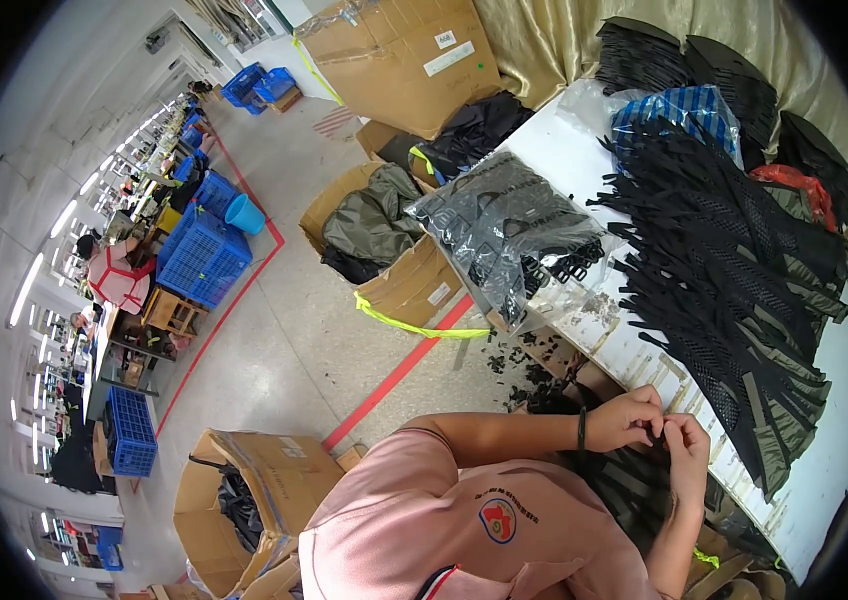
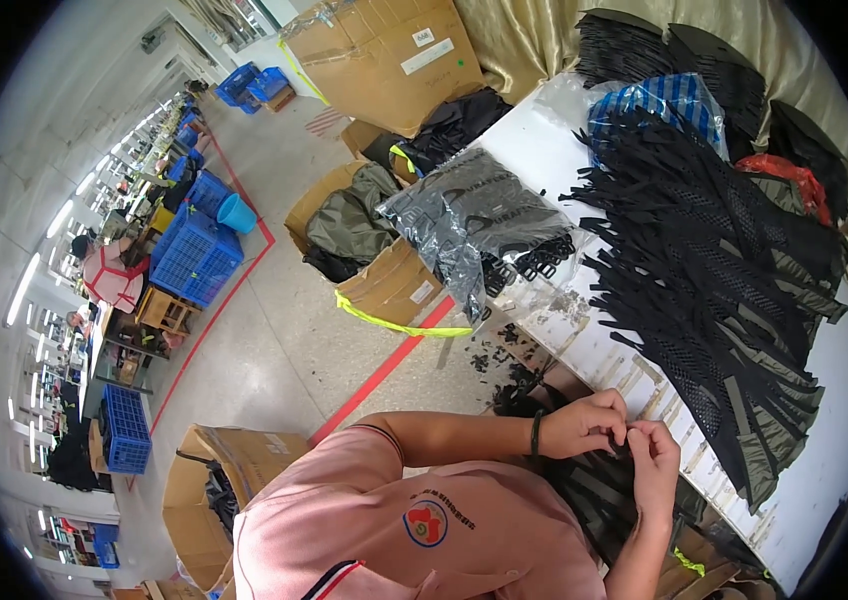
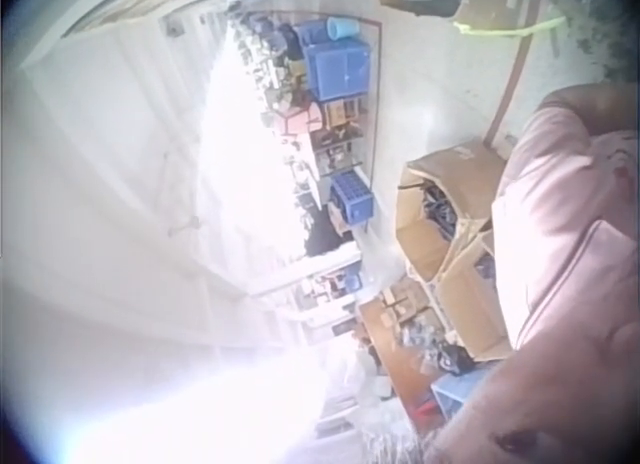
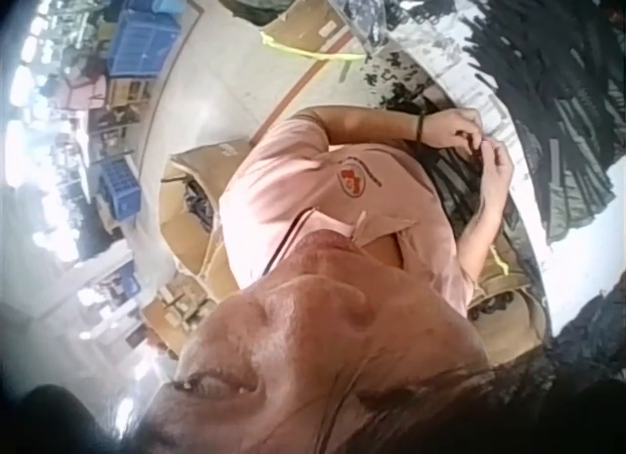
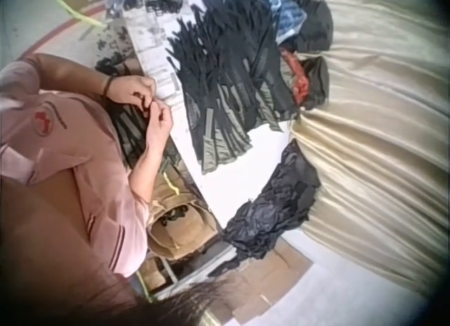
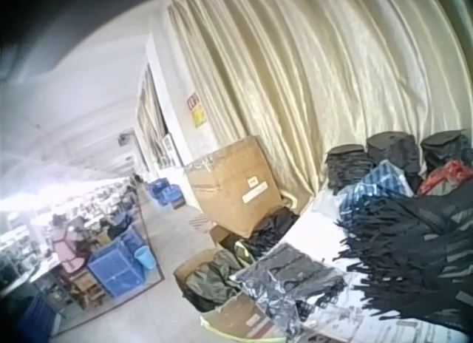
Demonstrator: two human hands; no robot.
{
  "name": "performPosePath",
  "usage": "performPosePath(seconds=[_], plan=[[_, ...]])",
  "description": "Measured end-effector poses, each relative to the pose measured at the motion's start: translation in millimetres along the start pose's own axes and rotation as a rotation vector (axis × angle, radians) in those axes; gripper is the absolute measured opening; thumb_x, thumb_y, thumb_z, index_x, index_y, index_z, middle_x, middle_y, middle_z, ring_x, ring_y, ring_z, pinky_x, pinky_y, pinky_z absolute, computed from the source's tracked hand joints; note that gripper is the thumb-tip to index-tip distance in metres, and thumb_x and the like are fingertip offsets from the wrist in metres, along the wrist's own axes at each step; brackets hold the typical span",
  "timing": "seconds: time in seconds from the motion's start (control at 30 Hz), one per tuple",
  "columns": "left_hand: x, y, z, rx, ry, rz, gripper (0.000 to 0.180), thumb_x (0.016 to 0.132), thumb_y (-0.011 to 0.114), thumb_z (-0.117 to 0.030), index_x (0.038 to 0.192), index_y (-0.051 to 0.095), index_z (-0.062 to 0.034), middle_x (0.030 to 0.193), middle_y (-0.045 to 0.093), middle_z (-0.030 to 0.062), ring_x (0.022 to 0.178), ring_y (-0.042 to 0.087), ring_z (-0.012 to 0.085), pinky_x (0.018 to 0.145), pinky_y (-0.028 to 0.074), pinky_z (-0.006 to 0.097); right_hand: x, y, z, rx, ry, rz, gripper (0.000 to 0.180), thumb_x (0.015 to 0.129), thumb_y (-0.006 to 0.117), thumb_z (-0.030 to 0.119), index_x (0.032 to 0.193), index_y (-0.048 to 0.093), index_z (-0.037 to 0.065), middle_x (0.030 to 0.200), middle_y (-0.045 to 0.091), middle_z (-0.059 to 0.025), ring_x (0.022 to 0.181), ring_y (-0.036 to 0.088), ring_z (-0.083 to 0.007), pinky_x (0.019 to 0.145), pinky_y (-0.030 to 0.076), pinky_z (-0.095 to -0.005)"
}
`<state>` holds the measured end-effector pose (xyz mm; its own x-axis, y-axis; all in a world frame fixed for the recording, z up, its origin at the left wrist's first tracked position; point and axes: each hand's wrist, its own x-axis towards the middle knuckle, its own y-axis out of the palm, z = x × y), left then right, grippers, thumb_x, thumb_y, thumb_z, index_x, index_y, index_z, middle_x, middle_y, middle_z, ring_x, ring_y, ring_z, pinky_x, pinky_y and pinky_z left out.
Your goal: Assembling plastic buckles onto fabric mesh straps and placing them into a plastic bag.
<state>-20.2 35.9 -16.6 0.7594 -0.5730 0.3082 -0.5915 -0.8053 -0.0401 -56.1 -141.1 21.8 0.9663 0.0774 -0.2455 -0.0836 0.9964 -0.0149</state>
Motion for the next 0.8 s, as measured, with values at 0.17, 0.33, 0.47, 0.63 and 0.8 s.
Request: performPosePath(seconds=[0.17,0.33,0.47,0.63,0.8], plan=[[-2.9,7.2,3.7,-0.003,-0.024,0.100,0.015,0.075,0.065,0.000,0.086,0.056,-0.0057,0.091,0.049,0.0038,0.082,0.050,0.0112,0.069,0.043,0.024,-9.3,-4.9,-8.2,-0.346,-0.134,-0.060,0.013,0.090,0.053,0.008,0.079,0.054,0.001,0.069,0.047,0.0030,0.064,0.040,-0.0054,0.058,0.035,-0.0204],[0.2,13.0,-13.0,-0.545,-0.360,0.034,0.020,0.083,0.056,0.001,0.100,0.047,-0.0037,0.084,0.055,0.0067,0.076,0.060,0.0146,0.069,0.049,0.026,-0.1,-24.7,4.0,-0.063,-0.159,-0.112,0.006,0.086,0.055,0.006,0.092,0.055,0.004,0.078,0.052,0.0015,0.072,0.050,-0.0088,0.066,0.041,-0.0212],[-21.4,-19.6,-14.4,-0.810,-0.388,-0.370,0.026,0.089,0.051,-0.006,0.115,0.049,-0.0124,0.093,0.057,0.0055,0.074,0.060,0.0188,0.068,0.053,0.034,-5.8,-39.4,-22.4,-0.471,-0.050,0.489,0.030,0.086,0.061,0.026,0.100,0.058,0.000,0.088,0.062,-0.0145,0.084,0.059,-0.0220,0.076,0.046,-0.0343],[-78.1,-58.0,22.9,-0.604,-0.658,-0.510,0.011,0.086,0.057,-0.003,0.092,0.050,-0.0103,0.082,0.059,0.0028,0.062,0.060,0.0184,0.057,0.050,0.031,-50.0,-79.6,-34.7,-0.707,0.117,0.320,0.036,0.083,0.064,0.035,0.097,0.059,0.002,0.085,0.063,-0.0188,0.079,0.060,-0.0328,0.071,0.046,-0.0384],[-122.3,-60.9,43.5,-0.350,-0.953,-0.518,0.017,0.084,0.063,-0.005,0.085,0.047,-0.0108,0.077,0.057,0.0027,0.057,0.059,0.0156,0.052,0.048,0.028,-60.9,-94.6,-42.3,-0.899,0.171,0.521,0.046,0.073,0.073,0.042,0.100,0.060,0.007,0.084,0.064,-0.0128,0.080,0.062,-0.0277,0.069,0.048,-0.0377]])
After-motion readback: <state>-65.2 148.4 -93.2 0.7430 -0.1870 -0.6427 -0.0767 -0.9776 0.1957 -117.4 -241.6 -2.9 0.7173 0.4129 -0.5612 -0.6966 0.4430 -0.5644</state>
